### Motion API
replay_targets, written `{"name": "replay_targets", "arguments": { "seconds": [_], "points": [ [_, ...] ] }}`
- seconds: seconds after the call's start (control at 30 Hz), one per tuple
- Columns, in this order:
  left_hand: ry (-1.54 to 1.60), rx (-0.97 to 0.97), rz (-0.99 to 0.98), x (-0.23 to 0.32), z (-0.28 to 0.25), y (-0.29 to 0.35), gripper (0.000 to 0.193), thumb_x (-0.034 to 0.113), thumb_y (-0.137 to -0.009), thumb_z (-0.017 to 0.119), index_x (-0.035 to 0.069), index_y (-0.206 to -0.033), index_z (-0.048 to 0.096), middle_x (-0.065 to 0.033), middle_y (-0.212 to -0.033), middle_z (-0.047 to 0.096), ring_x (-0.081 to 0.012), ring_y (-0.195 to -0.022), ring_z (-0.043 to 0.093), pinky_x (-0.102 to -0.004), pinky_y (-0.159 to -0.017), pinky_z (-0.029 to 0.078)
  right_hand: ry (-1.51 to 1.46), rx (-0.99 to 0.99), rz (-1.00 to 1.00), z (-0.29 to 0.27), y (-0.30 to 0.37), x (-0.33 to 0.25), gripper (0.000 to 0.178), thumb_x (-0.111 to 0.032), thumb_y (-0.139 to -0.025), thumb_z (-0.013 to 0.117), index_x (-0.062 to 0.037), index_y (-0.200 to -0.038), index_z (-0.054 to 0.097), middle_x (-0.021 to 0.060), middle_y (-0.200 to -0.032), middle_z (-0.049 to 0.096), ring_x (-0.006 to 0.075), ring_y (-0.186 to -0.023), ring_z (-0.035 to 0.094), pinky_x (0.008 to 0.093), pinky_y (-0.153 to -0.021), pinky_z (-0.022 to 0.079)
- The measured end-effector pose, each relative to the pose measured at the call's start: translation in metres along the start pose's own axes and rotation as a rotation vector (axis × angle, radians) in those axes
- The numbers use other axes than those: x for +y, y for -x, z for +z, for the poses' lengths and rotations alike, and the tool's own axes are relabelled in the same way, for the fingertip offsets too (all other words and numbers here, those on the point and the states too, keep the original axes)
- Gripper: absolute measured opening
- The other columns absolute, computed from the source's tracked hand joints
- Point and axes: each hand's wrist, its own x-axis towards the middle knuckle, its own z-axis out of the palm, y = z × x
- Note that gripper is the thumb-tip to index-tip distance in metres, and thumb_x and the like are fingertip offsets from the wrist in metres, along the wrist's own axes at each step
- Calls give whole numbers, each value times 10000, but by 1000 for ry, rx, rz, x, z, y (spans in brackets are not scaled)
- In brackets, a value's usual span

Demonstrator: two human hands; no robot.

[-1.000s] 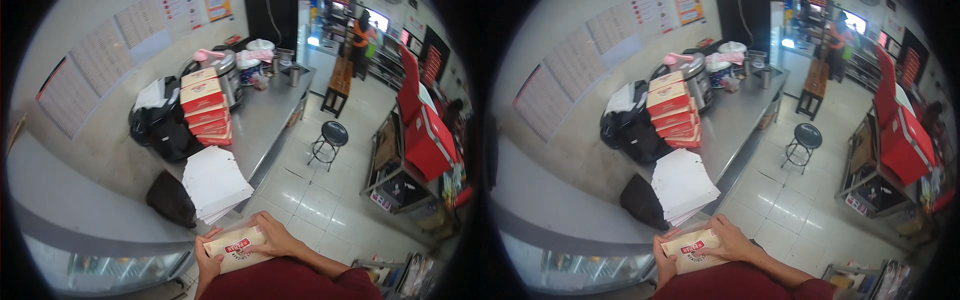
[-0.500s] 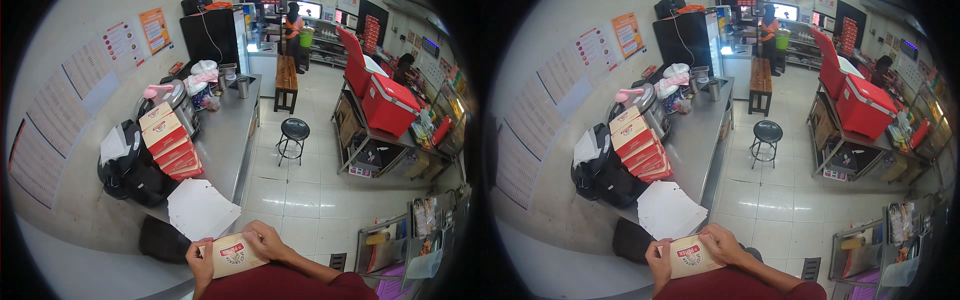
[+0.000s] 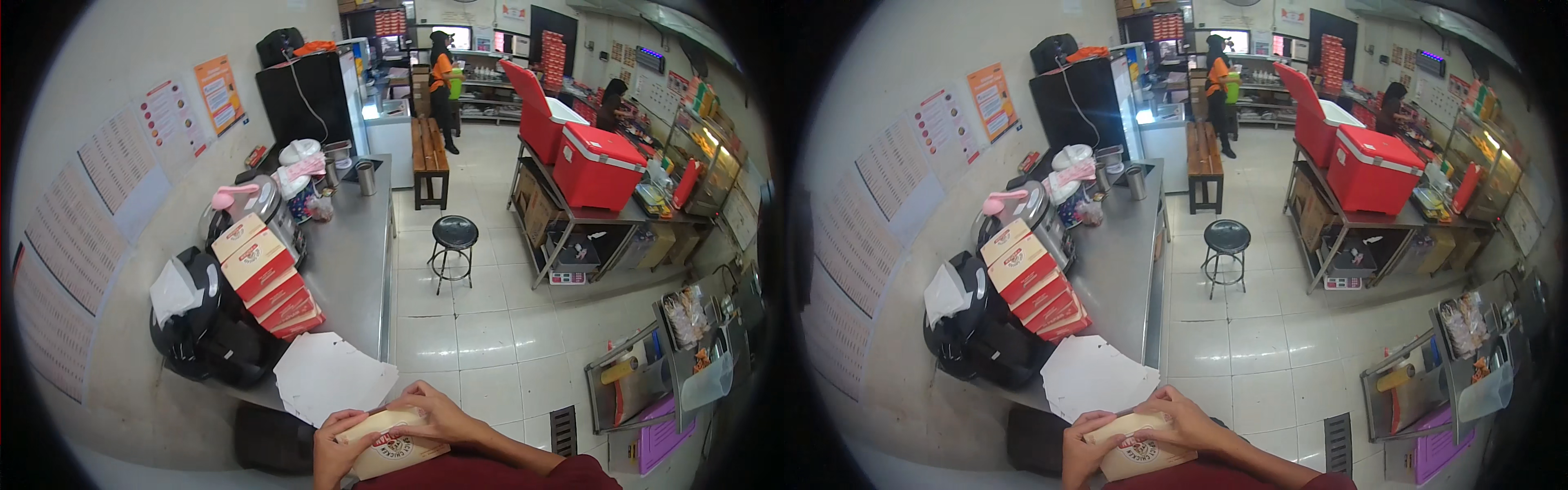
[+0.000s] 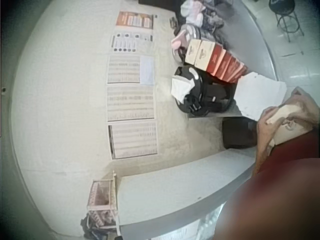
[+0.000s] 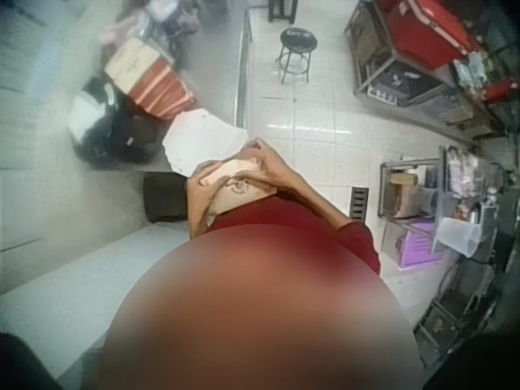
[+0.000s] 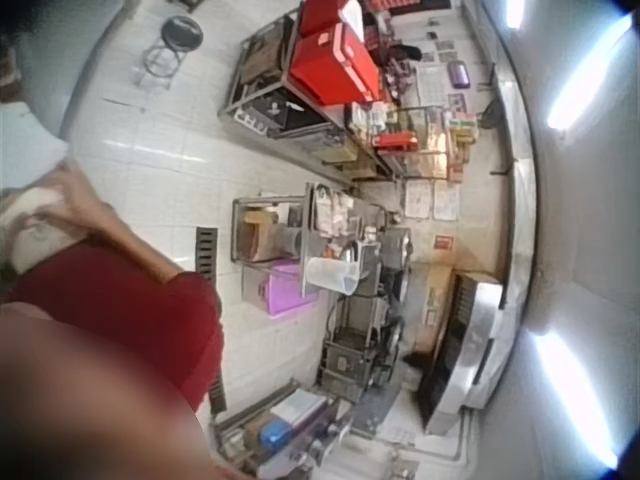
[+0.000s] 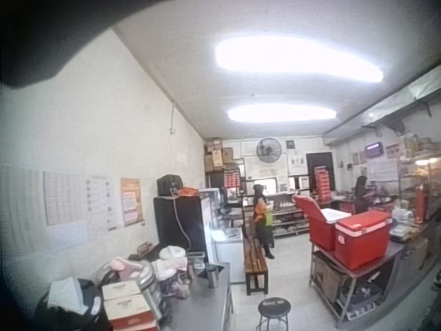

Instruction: The person assembles red and white cardboard food boxes by folding and interlocking the flaps. They repeatedly pick up flat box blanks, fold the sides, and secure the structure. The person stacks the finished boxes on a nearby table and shelf.

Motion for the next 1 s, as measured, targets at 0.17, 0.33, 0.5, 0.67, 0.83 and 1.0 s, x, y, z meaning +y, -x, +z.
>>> {"name": "replay_targets", "arguments": {
  "seconds": [0.17,0.33,0.5,0.67,0.83,1.0],
  "points": [
    [30,-136,-17,7,0,-15,398,67,-710,904,-2,-1080,777,-137,-1164,679,-202,-1056,668,-320,-904,549,12,59,26,-2,8,-6,494,-379,-843,832,-105,-1239,721,131,-1199,556,294,-1153,583,384,-995,489],
    [-10,-219,65,-2,1,-28,392,82,-708,909,13,-1072,782,-129,-1177,664,-207,-1068,660,-318,-914,543,14,100,56,-7,17,-20,468,-360,-854,823,-115,-1239,722,107,-1223,577,290,-1137,616,384,-963,516],
    [20,-269,64,3,4,-31,391,93,-713,912,27,-1077,786,-111,-1164,650,-201,-1067,654,-315,-913,542,34,107,83,-10,22,-25,447,-327,-850,824,-116,-1232,728,90,-1233,588,281,-1119,634,378,-934,533],
    [105,-315,106,17,10,-30,282,201,-892,790,-17,-1069,763,-141,-1182,661,-258,-1058,653,-363,-940,522,-41,165,67,-11,26,-23,450,-310,-814,853,-106,-1200,743,84,-1204,597,254,-1114,634,362,-934,529],
    [110,-324,134,2,15,-34,320,77,-789,870,-32,-1070,762,-118,-1163,657,-211,-1046,651,-308,-870,541,-27,200,25,-15,29,-17,445,-319,-792,871,-109,-1168,759,70,-1154,608,241,-1085,636,353,-923,527],
    [79,-403,238,3,35,-43,282,77,-818,842,-40,-1062,763,-114,-1168,659,-216,-1037,657,-313,-875,545,51,283,3,-23,46,-14,428,-315,-782,878,-112,-1141,765,64,-1140,611,236,-1058,639,351,-906,526]
  ]
}}
